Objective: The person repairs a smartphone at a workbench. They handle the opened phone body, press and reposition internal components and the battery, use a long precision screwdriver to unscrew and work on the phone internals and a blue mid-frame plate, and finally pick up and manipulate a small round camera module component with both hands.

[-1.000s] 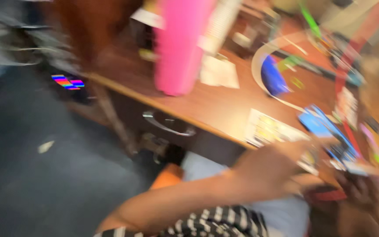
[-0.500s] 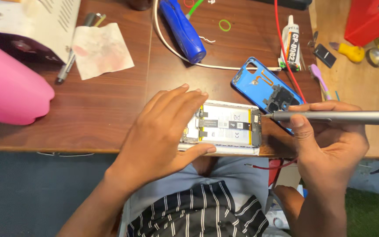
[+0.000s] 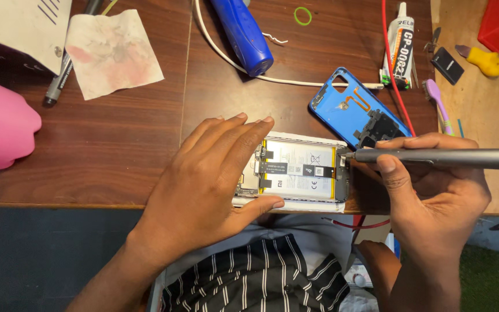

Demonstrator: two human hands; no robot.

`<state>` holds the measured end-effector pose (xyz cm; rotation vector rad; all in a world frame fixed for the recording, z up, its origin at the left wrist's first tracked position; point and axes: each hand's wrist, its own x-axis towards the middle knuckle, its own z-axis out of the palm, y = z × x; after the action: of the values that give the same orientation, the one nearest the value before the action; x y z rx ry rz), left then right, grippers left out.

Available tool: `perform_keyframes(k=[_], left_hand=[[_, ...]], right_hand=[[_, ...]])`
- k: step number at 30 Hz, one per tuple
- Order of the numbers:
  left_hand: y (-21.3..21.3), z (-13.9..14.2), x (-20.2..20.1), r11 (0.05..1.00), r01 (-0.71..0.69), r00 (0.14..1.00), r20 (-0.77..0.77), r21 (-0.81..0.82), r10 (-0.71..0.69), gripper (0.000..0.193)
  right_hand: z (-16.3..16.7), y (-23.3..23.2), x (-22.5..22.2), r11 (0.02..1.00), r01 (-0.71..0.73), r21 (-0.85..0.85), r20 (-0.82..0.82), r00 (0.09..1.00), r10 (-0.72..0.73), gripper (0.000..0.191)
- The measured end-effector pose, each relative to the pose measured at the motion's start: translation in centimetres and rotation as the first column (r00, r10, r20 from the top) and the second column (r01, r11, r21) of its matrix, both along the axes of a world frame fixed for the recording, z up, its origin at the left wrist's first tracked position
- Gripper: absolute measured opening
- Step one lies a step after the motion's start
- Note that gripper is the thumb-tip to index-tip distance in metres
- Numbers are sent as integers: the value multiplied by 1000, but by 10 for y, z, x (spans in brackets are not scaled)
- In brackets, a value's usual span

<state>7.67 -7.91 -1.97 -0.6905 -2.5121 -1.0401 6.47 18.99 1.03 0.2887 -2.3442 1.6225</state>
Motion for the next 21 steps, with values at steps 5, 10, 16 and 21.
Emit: perform_keyframes(k=[5,10,16,21], left_hand=[[0,-2,1,1000,-3,1000,6,-12,3,87],[-1,-2,1,1000,-4,1000,5,-24,4,88],[0,1,1,1000,-13,1000,24,1,13,85],[1,3,0,1000,-18,999,27,3,18,84]], right_hand=[[5,-6,0,998,36,42,38,999,-37,29],[22,-6,-9,974,-99,204,69,994,87,29],[35,-8,-16,827,-135,545,3,987,160,26],[34,-7,-17,898,-172,406,45,985,168,25]])
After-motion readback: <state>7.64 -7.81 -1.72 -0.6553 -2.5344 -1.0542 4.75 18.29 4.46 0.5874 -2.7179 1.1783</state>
